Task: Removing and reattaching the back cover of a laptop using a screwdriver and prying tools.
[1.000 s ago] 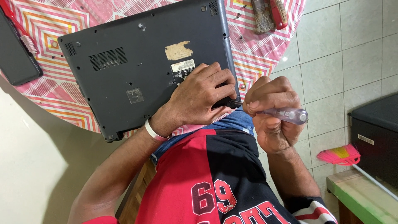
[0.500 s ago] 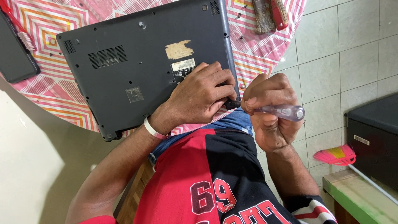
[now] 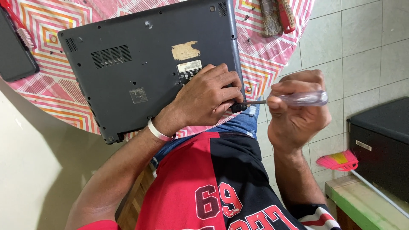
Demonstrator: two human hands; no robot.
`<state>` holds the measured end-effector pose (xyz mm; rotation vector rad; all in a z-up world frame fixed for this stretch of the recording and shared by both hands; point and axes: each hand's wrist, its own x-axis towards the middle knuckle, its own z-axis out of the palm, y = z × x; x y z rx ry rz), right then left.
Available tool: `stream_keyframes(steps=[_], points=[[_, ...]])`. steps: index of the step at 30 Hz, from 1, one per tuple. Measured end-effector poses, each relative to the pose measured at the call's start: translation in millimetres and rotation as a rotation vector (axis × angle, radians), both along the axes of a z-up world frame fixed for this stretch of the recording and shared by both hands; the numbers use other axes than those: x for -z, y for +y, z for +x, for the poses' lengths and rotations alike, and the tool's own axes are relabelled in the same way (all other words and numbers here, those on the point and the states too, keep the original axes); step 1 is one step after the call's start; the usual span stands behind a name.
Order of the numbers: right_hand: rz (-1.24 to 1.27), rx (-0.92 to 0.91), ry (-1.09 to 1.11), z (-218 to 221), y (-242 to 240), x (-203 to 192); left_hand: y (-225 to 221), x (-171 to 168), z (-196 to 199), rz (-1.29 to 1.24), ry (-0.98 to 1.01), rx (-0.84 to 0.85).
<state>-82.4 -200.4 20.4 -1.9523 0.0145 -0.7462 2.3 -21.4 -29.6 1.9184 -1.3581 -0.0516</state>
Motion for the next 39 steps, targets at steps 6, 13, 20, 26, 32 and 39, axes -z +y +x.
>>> stream_keyframes(steps=[6, 13, 20, 26, 32, 39], points=[[0.113, 0.049, -0.220, 12.5, -45.4, 2.4, -1.6, -9.3, 0.2, 0.011, -0.017, -0.040], [-0.126, -0.081, -0.263, 98.3, -44.2, 25.7, -2.6, 3.1, -0.6, 0.033, -0.025, -0.005], [-0.598, -0.089, -0.176, 141.9, -23.4, 73.0, -5.0, 8.7, -4.2, 0.010, 0.045, -0.107], [-0.778, -0.115, 0.061, 126.9, -24.4, 65.0, -4.5, 3.3, -4.4, 0.019, 0.096, -0.101], [-0.643, -0.104, 0.174, 117.5, -48.6, 57.4, -2.3, 2.2, -3.4, 0.063, 0.118, -0.085], [-0.458, 0.136, 0.541, 113.2, -85.3, 69.4, -3.3, -14.3, -1.2, 0.067, 0.188, -0.085]])
